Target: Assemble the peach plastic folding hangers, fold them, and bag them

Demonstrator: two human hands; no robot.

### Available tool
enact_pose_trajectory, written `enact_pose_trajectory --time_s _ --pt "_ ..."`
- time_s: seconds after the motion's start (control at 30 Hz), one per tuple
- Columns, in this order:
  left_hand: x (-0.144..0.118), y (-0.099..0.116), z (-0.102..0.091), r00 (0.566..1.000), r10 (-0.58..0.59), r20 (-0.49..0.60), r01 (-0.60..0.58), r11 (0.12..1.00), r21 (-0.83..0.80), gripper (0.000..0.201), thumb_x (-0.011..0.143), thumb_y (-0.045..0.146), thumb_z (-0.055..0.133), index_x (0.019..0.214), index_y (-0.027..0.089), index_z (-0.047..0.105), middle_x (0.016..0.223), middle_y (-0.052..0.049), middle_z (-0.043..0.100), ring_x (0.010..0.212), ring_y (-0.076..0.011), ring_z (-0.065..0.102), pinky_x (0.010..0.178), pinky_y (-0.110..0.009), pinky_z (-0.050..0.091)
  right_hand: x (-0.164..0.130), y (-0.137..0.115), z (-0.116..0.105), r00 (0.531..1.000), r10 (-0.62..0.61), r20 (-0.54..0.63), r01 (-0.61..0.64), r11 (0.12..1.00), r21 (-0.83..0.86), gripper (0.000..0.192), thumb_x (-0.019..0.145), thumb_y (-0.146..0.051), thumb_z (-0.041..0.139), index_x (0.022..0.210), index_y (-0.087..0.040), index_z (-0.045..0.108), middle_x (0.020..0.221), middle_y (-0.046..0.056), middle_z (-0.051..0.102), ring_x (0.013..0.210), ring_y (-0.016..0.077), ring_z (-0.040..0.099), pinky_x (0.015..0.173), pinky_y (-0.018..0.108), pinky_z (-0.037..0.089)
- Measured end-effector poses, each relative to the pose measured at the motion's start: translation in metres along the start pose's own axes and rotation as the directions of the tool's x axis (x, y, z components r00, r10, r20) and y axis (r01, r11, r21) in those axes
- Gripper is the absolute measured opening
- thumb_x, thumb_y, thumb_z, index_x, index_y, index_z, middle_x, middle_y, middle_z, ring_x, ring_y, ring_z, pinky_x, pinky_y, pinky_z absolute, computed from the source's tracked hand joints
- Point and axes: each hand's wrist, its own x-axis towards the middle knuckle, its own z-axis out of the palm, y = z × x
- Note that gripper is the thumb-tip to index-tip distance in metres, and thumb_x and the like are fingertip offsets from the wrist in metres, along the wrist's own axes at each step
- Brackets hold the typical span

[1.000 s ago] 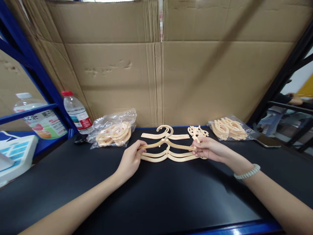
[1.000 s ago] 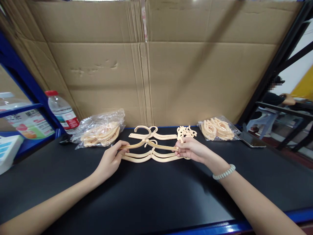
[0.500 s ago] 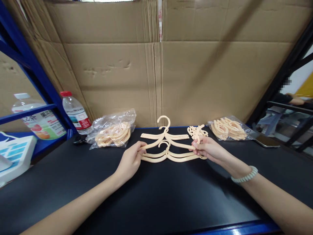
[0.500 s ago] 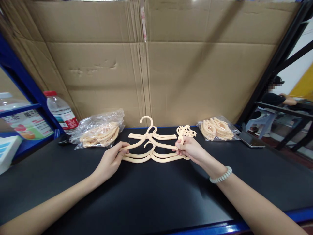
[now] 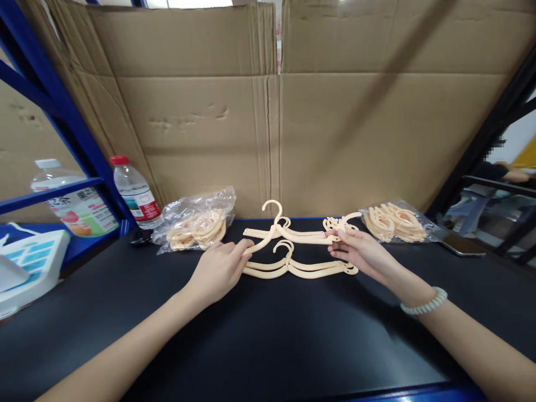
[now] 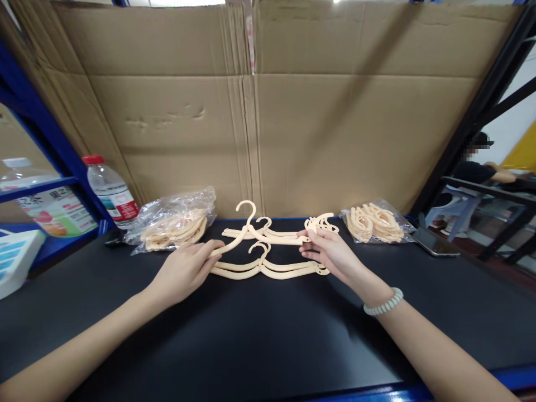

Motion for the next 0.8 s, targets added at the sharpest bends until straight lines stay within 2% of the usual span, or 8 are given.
enact_pose_trajectory --time_s 0.13,0.3,0.5,0.63,0.73,0.8 --pt "0.001 -0.009 0.000 0.998 0.064 0.025 -0.065 0.997 0.029 0.028 0.096 0.029 0.032 0.102 0.017 0.056 0.077 -0.006 0.062 0.075 -0.0230 0.059 0.070 -0.034 0.041 0.007 -0.004 -0.015 0.999 -0.036 -0.032 0.037 0.999 0.027 0.022 0.072 -0.033 0.076 0.087 -0.018 0.070 0.074 0.001 0.061 0.069 0.0119 0.055 0.064 0.025 0.049" --pt "0.004 -0.013 -0.008 0.965 0.256 0.056 -0.253 0.966 -0.053 0.023 0.094 0.022 0.037 0.092 0.019 0.059 0.085 -0.005 0.062 0.081 -0.0206 0.054 0.077 -0.034 0.039 0.013 -0.012 -0.033 0.998 -0.012 -0.062 0.013 1.000 0.026 0.018 0.063 -0.023 0.082 0.071 -0.017 0.067 0.072 0.000 0.063 0.064 0.0096 0.054 0.063 0.025 0.047" --pt "0.005 -0.011 -0.015 0.946 0.308 0.100 -0.290 0.943 -0.163 0.022 0.091 0.015 0.040 0.086 0.018 0.061 0.087 -0.006 0.057 0.080 -0.0197 0.050 0.072 -0.032 0.038 0.004 -0.027 -0.041 0.995 0.080 0.056 -0.070 0.984 -0.166 0.027 0.062 -0.023 0.081 0.085 -0.018 0.068 0.072 -0.001 0.063 0.066 0.0101 0.057 0.065 0.024 0.048" --pt "0.004 -0.011 -0.015 0.933 0.318 0.166 -0.296 0.944 -0.145 0.024 0.090 0.013 0.040 0.085 0.019 0.063 0.082 -0.005 0.057 0.075 -0.0190 0.050 0.069 -0.032 0.037 0.002 -0.034 -0.054 0.988 0.110 0.105 -0.078 0.959 -0.271 0.024 0.063 -0.029 0.081 0.080 -0.017 0.069 0.071 -0.001 0.063 0.064 0.0100 0.058 0.064 0.024 0.049" --pt "0.003 -0.009 -0.014 0.933 0.319 0.169 -0.292 0.942 -0.164 0.024 0.090 0.014 0.039 0.086 0.018 0.062 0.081 -0.005 0.058 0.073 -0.0185 0.051 0.068 -0.031 0.038 0.000 -0.039 -0.062 0.982 0.118 0.145 -0.037 0.884 -0.467 0.024 0.061 -0.031 0.081 0.078 -0.017 0.072 0.073 0.002 0.067 0.063 0.0112 0.058 0.062 0.025 0.047" --pt "0.002 -0.007 -0.013 0.934 0.315 0.167 -0.286 0.942 -0.176 0.021 0.089 0.014 0.039 0.084 0.018 0.060 0.079 -0.005 0.059 0.072 -0.0182 0.052 0.067 -0.030 0.038 -0.001 -0.043 -0.065 0.973 0.114 0.200 0.035 0.786 -0.617 0.024 0.062 -0.034 0.080 0.078 -0.017 0.073 0.074 0.003 0.068 0.064 0.0130 0.058 0.061 0.026 0.045"
